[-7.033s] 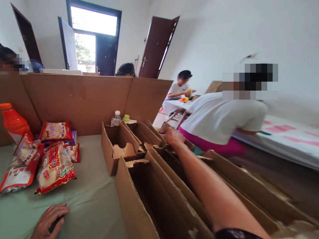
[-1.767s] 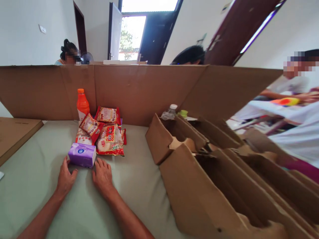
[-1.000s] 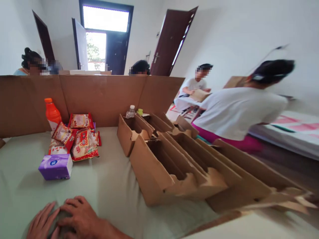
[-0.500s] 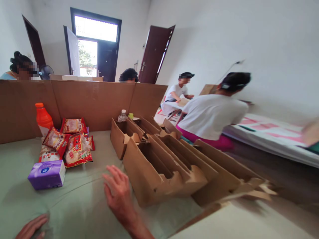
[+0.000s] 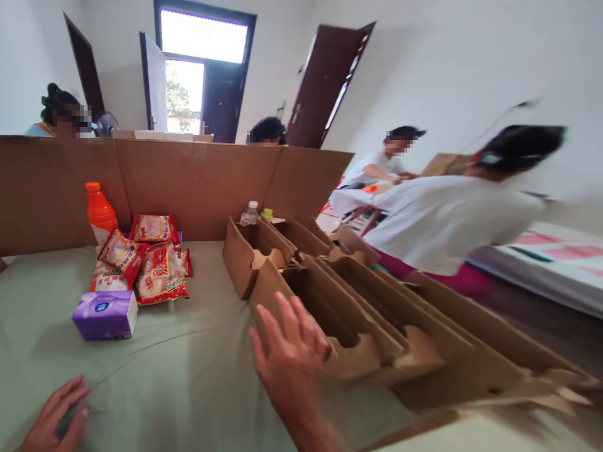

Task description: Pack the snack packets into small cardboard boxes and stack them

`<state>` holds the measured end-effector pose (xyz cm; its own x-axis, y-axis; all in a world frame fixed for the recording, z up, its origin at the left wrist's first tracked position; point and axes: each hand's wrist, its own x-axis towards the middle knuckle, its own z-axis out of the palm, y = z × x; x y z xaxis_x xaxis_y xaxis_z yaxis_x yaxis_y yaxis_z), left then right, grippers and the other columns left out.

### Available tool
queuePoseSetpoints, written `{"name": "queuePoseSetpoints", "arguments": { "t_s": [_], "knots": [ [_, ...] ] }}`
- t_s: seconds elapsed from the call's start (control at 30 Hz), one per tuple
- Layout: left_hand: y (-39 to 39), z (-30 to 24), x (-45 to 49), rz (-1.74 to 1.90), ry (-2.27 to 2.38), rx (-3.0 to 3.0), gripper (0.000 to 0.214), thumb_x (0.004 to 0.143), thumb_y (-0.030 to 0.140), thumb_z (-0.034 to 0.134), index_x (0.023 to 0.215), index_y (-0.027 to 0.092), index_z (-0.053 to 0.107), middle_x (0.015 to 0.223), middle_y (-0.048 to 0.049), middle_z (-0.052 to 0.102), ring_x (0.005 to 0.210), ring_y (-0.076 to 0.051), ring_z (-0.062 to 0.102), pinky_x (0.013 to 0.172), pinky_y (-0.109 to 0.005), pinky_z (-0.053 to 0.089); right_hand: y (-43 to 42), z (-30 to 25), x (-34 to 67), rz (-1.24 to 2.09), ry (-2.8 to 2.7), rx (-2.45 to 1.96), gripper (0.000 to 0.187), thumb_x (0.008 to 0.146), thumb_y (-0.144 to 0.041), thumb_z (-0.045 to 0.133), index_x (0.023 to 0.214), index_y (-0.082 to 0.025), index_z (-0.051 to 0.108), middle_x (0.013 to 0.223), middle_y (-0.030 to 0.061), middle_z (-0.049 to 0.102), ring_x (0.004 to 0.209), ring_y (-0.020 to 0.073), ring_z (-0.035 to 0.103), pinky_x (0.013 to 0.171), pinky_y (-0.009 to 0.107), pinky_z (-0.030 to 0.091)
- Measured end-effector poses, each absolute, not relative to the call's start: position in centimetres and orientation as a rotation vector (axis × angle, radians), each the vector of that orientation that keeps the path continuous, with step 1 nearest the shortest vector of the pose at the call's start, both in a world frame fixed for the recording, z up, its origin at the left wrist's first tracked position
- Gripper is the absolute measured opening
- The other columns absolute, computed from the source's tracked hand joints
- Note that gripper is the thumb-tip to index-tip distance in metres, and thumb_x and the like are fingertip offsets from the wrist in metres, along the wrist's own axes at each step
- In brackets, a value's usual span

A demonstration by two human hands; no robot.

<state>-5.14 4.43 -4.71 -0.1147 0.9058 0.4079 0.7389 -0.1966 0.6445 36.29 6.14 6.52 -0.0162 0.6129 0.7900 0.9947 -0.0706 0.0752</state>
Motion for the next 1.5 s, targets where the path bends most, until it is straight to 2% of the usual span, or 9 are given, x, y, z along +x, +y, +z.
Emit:
{"name": "queuePoseSetpoints", "arguments": {
  "t_s": [0.13, 0.27, 0.33, 0.57, 0.67, 0.83, 0.97, 1.2, 1.5],
  "knots": [
    [3.9, -2.8, -4.2, 1.211, 1.915, 1.744, 0.035, 0.080, 0.049, 0.059, 0.093, 0.025, 0.080, 0.117, -0.0103, 0.073, 0.102, -0.029, 0.072, 0.049, -0.027, 0.060, 4.2, 9.6, 38.6, -1.077, -1.662, -1.750, 0.035, 0.101, -0.035, 0.045, 0.120, -0.013, 0.064, 0.138, 0.0230, 0.059, 0.119, 0.0413, 0.059, 0.091, 0.053, 0.043],
    [4.4, -2.0, -3.4, 1.152, 1.915, 1.696, 0.035, 0.080, 0.047, 0.057, 0.095, 0.024, 0.079, 0.121, -0.0110, 0.070, 0.107, -0.029, 0.069, 0.052, -0.028, 0.059, 4.2, 8.8, 41.8, -0.984, -1.831, -1.826, 0.040, 0.100, -0.039, 0.037, 0.114, -0.016, 0.066, 0.117, 0.0187, 0.070, 0.080, 0.0309, 0.067, 0.068, 0.044, 0.046],
    [5.0, -2.0, -3.1, 1.133, 1.903, 1.692, 0.037, 0.079, 0.047, 0.056, 0.099, 0.024, 0.078, 0.124, -0.0120, 0.069, 0.110, -0.031, 0.068, 0.054, -0.030, 0.060, 4.4, 7.6, 42.5, -0.927, -1.883, -1.836, 0.040, 0.098, -0.040, 0.037, 0.108, -0.017, 0.068, 0.112, 0.0159, 0.070, 0.073, 0.0269, 0.065, 0.061, 0.040, 0.045],
    [8.1, -2.1, -3.1, 1.190, 1.841, 1.609, 0.060, 0.076, 0.049, 0.058, 0.126, 0.016, 0.062, 0.124, -0.0156, 0.066, 0.108, -0.031, 0.069, 0.091, -0.050, 0.058, 5.0, 6.1, 41.0, -0.859, -1.738, -1.791, 0.039, 0.098, -0.041, 0.038, 0.105, -0.019, 0.069, 0.111, 0.0131, 0.070, 0.065, 0.0224, 0.064, 0.058, 0.037, 0.048],
    [8.9, -2.0, -3.4, 1.185, 1.830, 1.517, 0.068, 0.075, 0.049, 0.061, 0.133, 0.015, 0.055, 0.122, -0.0165, 0.066, 0.111, -0.032, 0.068, 0.092, -0.051, 0.057, 5.1, 5.9, 40.6, -0.710, -1.742, -1.734, 0.038, 0.097, -0.044, 0.042, 0.105, -0.022, 0.072, 0.113, 0.0115, 0.070, 0.062, 0.0208, 0.064, 0.059, 0.037, 0.051],
    [9.3, -1.8, -3.1, 1.176, 1.773, 1.599, 0.066, 0.075, 0.046, 0.063, 0.134, 0.018, 0.054, 0.132, -0.0155, 0.060, 0.117, -0.031, 0.064, 0.096, -0.049, 0.055, 4.7, 6.3, 40.6, -0.363, -1.833, -1.543, 0.031, 0.098, -0.044, 0.048, 0.102, -0.027, 0.074, 0.104, 0.0063, 0.074, 0.079, 0.0208, 0.074, 0.069, 0.032, 0.059],
    [9.8, -2.1, -2.3, 1.174, 1.774, 1.650, 0.066, 0.075, 0.044, 0.064, 0.136, 0.019, 0.053, 0.131, -0.0141, 0.060, 0.115, -0.030, 0.065, 0.096, -0.050, 0.055, 3.6, 7.4, 39.9, -0.203, -1.914, -1.412, 0.029, 0.097, -0.042, 0.052, 0.094, -0.029, 0.078, 0.102, 0.0056, 0.076, 0.082, 0.0202, 0.075, 0.074, 0.030, 0.061],
    [10.4, -2.7, -1.8, 1.236, 1.872, 1.623, 0.064, 0.078, 0.046, 0.059, 0.134, 0.015, 0.053, 0.124, -0.0160, 0.062, 0.109, -0.031, 0.067, 0.092, -0.051, 0.057, 2.3, 9.0, 39.0, -0.065, -1.914, -1.357, 0.029, 0.095, -0.044, 0.055, 0.087, -0.031, 0.080, 0.099, 0.0064, 0.076, 0.079, 0.0207, 0.075, 0.069, 0.029, 0.062],
    [10.5, -1.9, -2.0, 1.339, 1.964, 1.652, 0.068, 0.080, 0.046, 0.058, 0.139, 0.015, 0.048, 0.130, -0.0174, 0.056, 0.122, -0.034, 0.059, 0.100, -0.056, 0.052, 3.5, 10.2, 36.4, 0.099, -2.113, -1.152, 0.031, 0.095, -0.033, 0.053, 0.085, -0.032, 0.082, 0.094, 0.0070, 0.078, 0.075, 0.0178, 0.076, 0.063, 0.023, 0.061]
  ]
}}
